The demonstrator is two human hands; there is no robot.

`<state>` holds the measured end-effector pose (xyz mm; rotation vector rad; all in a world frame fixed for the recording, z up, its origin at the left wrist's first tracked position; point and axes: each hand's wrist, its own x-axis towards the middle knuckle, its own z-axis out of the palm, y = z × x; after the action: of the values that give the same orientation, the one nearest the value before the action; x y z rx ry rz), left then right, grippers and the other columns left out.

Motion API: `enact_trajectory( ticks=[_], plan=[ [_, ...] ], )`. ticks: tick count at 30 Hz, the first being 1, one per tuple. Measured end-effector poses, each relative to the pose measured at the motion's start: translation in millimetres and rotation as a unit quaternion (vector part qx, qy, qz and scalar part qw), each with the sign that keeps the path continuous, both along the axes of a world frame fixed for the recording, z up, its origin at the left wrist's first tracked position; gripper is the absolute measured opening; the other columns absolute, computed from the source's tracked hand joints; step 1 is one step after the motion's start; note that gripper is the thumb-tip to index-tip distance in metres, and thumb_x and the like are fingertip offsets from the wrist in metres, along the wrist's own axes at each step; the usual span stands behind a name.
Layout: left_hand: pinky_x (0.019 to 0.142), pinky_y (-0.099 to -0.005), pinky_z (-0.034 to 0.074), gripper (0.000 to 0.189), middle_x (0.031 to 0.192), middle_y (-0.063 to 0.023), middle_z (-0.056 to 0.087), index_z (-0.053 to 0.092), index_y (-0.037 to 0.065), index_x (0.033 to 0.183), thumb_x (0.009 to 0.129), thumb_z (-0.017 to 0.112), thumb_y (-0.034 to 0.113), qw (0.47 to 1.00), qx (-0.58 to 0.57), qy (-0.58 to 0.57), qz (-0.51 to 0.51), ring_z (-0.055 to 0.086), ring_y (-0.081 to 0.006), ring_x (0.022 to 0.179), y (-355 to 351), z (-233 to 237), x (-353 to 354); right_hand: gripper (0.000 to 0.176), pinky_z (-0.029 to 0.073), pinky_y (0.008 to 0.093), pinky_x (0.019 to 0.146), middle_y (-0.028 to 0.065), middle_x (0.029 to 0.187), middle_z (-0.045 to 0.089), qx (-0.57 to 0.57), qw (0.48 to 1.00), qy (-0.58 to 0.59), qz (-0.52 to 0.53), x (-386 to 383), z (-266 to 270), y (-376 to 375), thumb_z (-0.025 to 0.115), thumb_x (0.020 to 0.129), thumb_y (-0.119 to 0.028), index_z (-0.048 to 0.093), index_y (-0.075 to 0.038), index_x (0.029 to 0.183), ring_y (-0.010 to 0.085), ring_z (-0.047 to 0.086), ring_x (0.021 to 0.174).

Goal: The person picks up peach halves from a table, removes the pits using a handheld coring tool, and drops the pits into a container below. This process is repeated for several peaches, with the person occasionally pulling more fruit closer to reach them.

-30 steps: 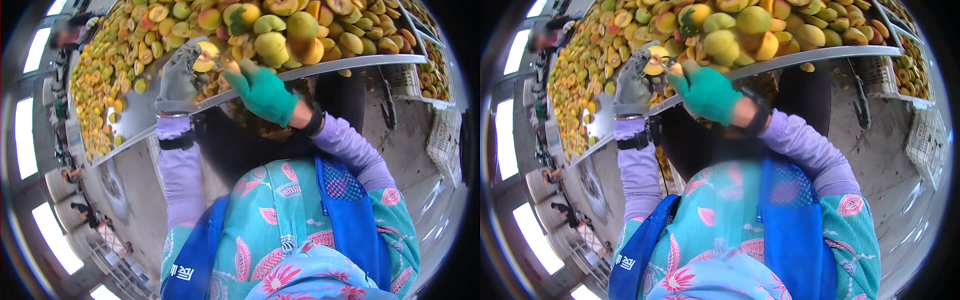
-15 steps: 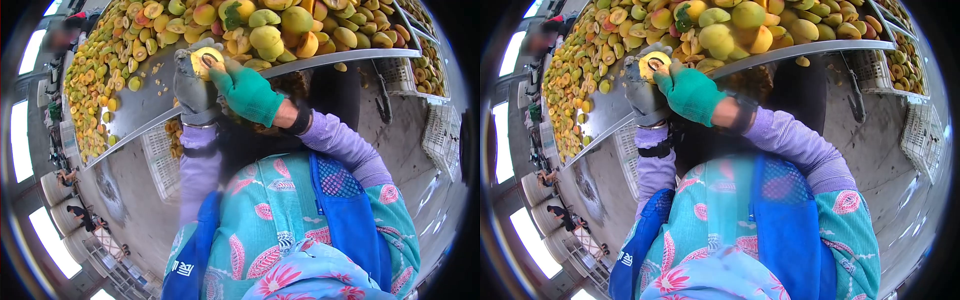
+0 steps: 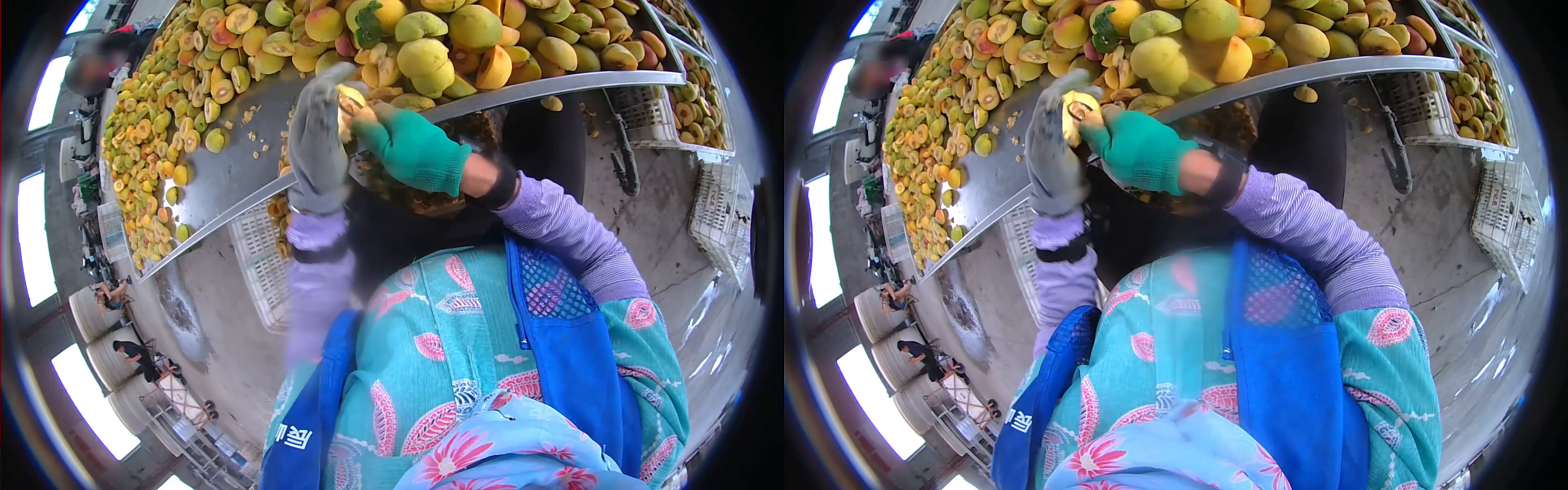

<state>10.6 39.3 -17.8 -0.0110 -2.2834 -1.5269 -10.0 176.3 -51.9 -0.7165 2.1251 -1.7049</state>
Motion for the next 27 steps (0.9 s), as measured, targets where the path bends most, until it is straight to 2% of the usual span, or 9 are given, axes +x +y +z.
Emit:
enact_trajectory(
  ticks=[2,10,13,15,17,19,22,23,27],
  plan=[
    [0.080,-0.0299,0.049,0.037,0.107,-0.0139,0.063,0.057,-0.005,0.109,0.101,0.045,0.029,0.986,0.116,0.113,0.044,0.060,-0.0180,0.095,19,-17,7,0.046,0.049,0.0508,0.064,0.0255,0.077,0.062,-0.045,0.993,-0.107,0.022,0,3,-2,0.041,0.098,-0.041,0.056,0.002,0.097,0.0415,0.063,0.073],
    [0.060,-0.0239,0.049,0.037,0.075,-0.0087,0.066,0.065,-0.002,0.095,0.099,0.049,0.031,0.947,0.293,-0.130,0.036,0.061,-0.0139,0.066,5,-3,6,0.046,0.046,0.0301,0.050,0.0064,0.067,0.058,-0.062,0.952,-0.294,0.060,19,15,-5,0.045,0.097,-0.043,0.058,0.000,0.089,0.0151,0.056,0.057],
    [0.058,-0.0268,0.051,0.042,0.078,-0.0132,0.066,0.062,-0.006,0.100,0.098,0.046,0.032,0.967,0.163,-0.150,0.124,0.061,-0.0185,0.063,13,3,-3,0.046,0.042,0.0286,0.043,0.0040,0.065,0.056,-0.097,0.911,-0.392,0.085,19,22,-2,0.043,0.097,-0.045,0.057,-0.003,0.086,0.0134,0.052,0.050],
    [0.054,-0.0268,0.050,0.038,0.075,-0.0117,0.066,0.063,-0.006,0.096,0.098,0.049,0.029,0.977,-0.195,0.002,-0.091,0.061,-0.0166,0.060,-18,-7,-10,0.045,0.039,0.0272,0.040,0.0026,0.064,0.053,-0.028,0.944,-0.321,0.077,21,9,-5,0.041,0.097,-0.046,0.056,-0.006,0.085,0.0122,0.049,0.048],
    [0.054,-0.0269,0.051,0.036,0.075,-0.0111,0.066,0.063,-0.006,0.095,0.098,0.050,0.028,0.938,-0.275,0.001,-0.209,0.061,-0.0158,0.060,-24,10,-20,0.040,0.037,0.0254,0.040,-0.0003,0.061,0.048,-0.119,0.898,-0.412,0.098,23,29,0,0.042,0.096,-0.047,0.054,-0.010,0.088,0.0109,0.045,0.045],
    [0.055,-0.0272,0.052,0.035,0.076,-0.0112,0.066,0.063,-0.002,0.095,0.096,0.053,0.031,0.975,0.017,-0.202,-0.095,0.061,-0.0182,0.060,-24,9,-22,0.038,0.037,0.0245,0.041,-0.0016,0.059,0.046,-0.233,0.820,-0.510,0.108,24,41,-8,0.042,0.096,-0.047,0.052,-0.011,0.088,0.0108,0.042,0.044],
    [0.058,-0.0300,0.053,0.038,0.081,-0.0107,0.065,0.061,0.001,0.098,0.094,0.053,0.038,0.899,0.352,-0.257,-0.037,0.062,-0.0205,0.067,0,21,-15,0.035,0.035,0.0241,0.042,-0.0054,0.059,0.046,-0.335,0.717,-0.593,0.149,19,44,-9,0.040,0.098,-0.045,0.051,-0.014,0.086,0.0088,0.041,0.046],
    [0.061,-0.0297,0.053,0.038,0.082,-0.0118,0.065,0.060,0.001,0.101,0.094,0.053,0.038,0.900,0.373,-0.223,-0.037,0.062,-0.0208,0.069,3,17,-7,0.035,0.035,0.0241,0.042,-0.0061,0.059,0.046,-0.362,0.650,-0.640,0.192,20,43,-3,0.040,0.099,-0.045,0.051,-0.014,0.086,0.0081,0.041,0.047],
    [0.069,-0.0312,0.053,0.032,0.083,-0.0123,0.061,0.057,0.001,0.111,0.096,0.052,0.029,0.860,0.488,-0.145,0.041,0.060,-0.0214,0.073,4,40,30,0.033,0.040,0.0296,0.043,-0.0036,0.056,0.049,-0.398,0.574,-0.651,0.297,30,44,-9,0.046,0.097,-0.042,0.051,-0.012,0.083,0.0119,0.046,0.044]
  ],
)
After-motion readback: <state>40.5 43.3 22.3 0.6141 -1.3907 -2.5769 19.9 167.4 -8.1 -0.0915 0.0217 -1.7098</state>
